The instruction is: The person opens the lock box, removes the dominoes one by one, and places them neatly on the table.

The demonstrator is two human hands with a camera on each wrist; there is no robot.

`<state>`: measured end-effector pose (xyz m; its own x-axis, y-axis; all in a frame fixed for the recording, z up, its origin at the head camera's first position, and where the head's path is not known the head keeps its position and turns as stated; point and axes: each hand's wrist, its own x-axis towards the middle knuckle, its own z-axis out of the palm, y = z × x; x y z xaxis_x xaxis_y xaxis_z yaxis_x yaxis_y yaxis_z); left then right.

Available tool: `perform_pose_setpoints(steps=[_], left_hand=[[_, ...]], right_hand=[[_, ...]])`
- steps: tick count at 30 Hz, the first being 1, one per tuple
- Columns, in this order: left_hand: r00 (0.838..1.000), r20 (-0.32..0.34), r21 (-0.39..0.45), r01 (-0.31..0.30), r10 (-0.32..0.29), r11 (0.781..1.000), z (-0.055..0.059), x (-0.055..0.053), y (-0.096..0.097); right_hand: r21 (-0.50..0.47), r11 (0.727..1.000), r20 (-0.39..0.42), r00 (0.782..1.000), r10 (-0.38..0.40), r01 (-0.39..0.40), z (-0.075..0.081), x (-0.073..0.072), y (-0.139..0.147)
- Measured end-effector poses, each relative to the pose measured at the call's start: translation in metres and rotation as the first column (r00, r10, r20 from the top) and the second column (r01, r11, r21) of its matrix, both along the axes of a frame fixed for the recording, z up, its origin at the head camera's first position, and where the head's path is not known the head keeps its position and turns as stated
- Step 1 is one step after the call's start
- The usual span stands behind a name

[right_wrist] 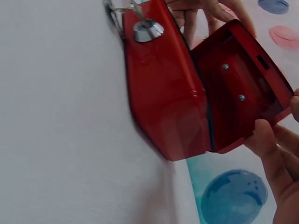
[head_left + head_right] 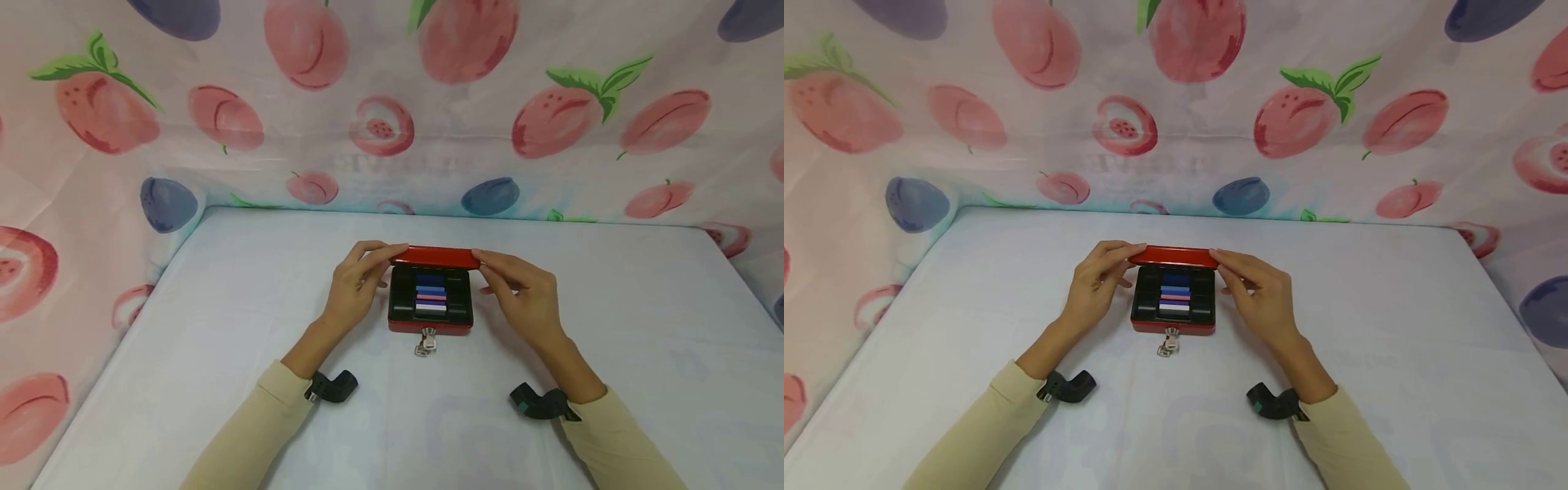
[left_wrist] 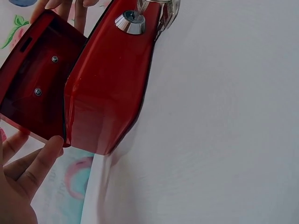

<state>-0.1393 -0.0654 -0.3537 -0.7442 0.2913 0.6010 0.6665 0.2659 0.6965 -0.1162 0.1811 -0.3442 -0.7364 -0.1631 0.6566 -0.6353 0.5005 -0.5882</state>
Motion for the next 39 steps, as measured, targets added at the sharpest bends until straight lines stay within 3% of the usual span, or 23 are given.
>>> perform_pose_setpoints(steps=[3, 5, 10, 14, 17, 25, 29, 35, 39], left_hand=[[1.000, 0.004, -0.003, 0.001, -0.001, 1.000, 0.000, -0.001, 0.000], [1.000, 0.009, -0.006, -0.001, 0.001, 1.000, -0.006, -0.006, -0.001], [1.000, 0.017, -0.025, -0.004, 0.004, 1.000, -0.026, -0.021, -0.005], [1.000, 0.010, -0.041, -0.011, 0.012, 0.999, -0.030, -0.027, -0.008], [1.000, 0.004, -0.046, -0.023, 0.023, 0.999, -0.029, -0.029, -0.009], [0.996, 0.020, -0.099, -0.081, 0.083, 0.992, -0.024, -0.032, -0.005], [0.995, 0.038, -0.103, -0.090, 0.095, 0.991, -0.022, -0.033, -0.004], [0.993, 0.059, -0.133, -0.098, 0.107, 0.986, -0.019, -0.036, -0.003], [0.990, 0.075, -0.154, -0.107, 0.119, 0.982, -0.018, -0.039, -0.002]], right_hand=[[0.000, 1.000, 0.030, 0.999, 0.024, -0.024, 0.002, -0.001, 0.002], [-0.005, 0.999, 0.044, 0.998, 0.038, -0.037, -0.001, -0.004, 0.005], [-0.027, 0.998, 0.077, 0.995, 0.060, -0.058, -0.027, -0.022, 0.018], [-0.015, 0.999, 0.070, 0.996, 0.047, -0.046, -0.054, -0.042, 0.030], [0.013, 0.999, 0.077, 0.996, 0.035, -0.036, -0.060, -0.050, 0.033], [-0.082, 0.995, 0.132, 0.989, 0.060, -0.049, -0.034, -0.039, 0.022], [-0.145, 0.988, 0.134, 0.989, 0.063, -0.043, -0.040, -0.044, 0.022], [-0.152, 0.988, 0.125, 0.992, 0.010, 0.009, -0.026, -0.038, 0.014], [-0.200, 0.980, 0.117, 0.993, 0.019, 0.004, -0.028, -0.042, 0.013]])
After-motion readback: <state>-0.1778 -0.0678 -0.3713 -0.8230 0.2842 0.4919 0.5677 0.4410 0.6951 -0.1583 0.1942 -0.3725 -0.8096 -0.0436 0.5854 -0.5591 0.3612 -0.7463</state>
